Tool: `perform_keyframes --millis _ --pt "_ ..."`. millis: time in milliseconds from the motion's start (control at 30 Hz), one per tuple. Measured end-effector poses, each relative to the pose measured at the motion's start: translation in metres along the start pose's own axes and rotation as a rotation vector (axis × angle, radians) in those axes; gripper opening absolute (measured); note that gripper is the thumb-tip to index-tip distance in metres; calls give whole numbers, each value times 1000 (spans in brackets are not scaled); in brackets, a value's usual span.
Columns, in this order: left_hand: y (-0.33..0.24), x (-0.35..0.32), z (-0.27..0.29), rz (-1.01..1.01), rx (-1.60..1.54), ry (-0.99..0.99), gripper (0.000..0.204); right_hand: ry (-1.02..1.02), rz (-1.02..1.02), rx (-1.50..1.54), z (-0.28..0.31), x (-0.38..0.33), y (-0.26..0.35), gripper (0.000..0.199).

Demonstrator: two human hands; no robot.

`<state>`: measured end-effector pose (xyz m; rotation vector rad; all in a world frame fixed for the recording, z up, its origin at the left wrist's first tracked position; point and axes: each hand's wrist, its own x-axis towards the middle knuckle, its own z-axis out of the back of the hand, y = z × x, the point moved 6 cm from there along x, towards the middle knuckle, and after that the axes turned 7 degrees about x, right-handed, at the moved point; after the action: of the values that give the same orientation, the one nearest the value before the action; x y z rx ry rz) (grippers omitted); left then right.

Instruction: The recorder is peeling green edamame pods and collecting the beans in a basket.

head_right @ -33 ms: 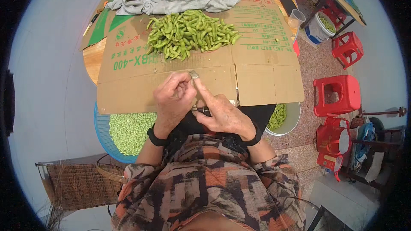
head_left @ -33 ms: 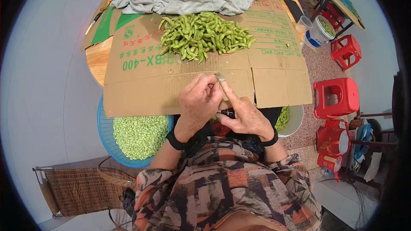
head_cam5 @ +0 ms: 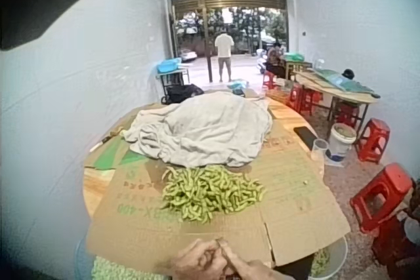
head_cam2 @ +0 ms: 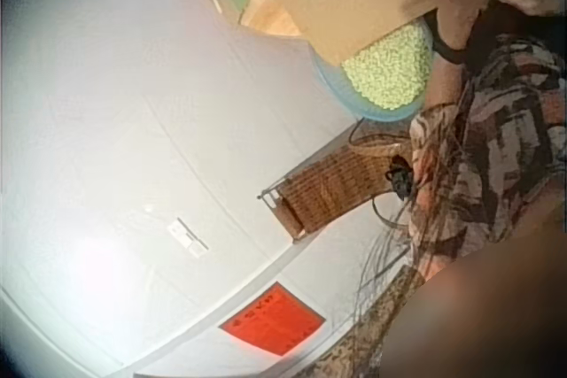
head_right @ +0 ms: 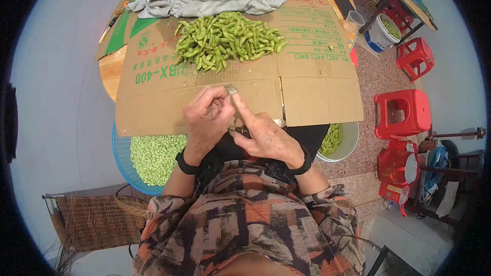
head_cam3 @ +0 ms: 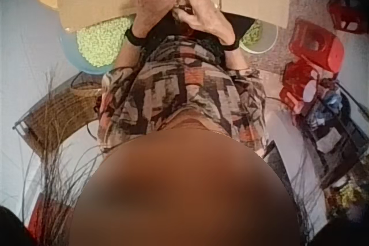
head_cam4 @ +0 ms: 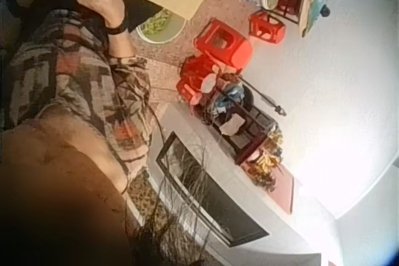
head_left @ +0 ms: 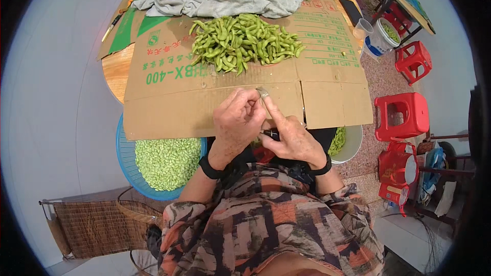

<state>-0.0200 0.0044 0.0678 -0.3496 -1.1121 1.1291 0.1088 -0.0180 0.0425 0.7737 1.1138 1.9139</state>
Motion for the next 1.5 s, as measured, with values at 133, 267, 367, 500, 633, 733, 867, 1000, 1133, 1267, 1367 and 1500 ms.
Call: perform_keyframes --millis 133,267,367,500,633,733,867,1000,1133,1267,1367,1500 --pt "-3 -3 -2 -57 -21 9 14 -143 127 -144 2 2 8 82" --pt "-1 -2 -3 -87 66 29 13 -114 104 -88 0 4 -9 83" --pt "-3 -1 -3 -56 58 76 13 89 -109 560 1 1 -15 80" --pt "-4 3 -3 2 -31 102 13 136 -276 911 0 0 -12 79" --pt "9 9 4 100 -137 142 15 0 -84 433 13 7 -10 79" --pt "28 17 6 344 -425 426 13 -4 35 -9 20 5 -9 76" --pt "4 39 18 -100 -77 340 11 6 158 -306 17 6 4 70" --pt "-14 38 15 -300 167 456 9 52 125 -508 14 6 6 74" --pt "-10 38 12 -212 227 485 10 85 124 -838 12 7 10 75" --pt "-12 32 17 -396 336 303 10 38 251 -1072 10 8 16 67" --pt "3 38 6 -266 320 426 10 87 269 -1203 5 8 10 66" --pt "23 36 -9 -52 220 621 10 108 311 -1338 3 5 12 65"
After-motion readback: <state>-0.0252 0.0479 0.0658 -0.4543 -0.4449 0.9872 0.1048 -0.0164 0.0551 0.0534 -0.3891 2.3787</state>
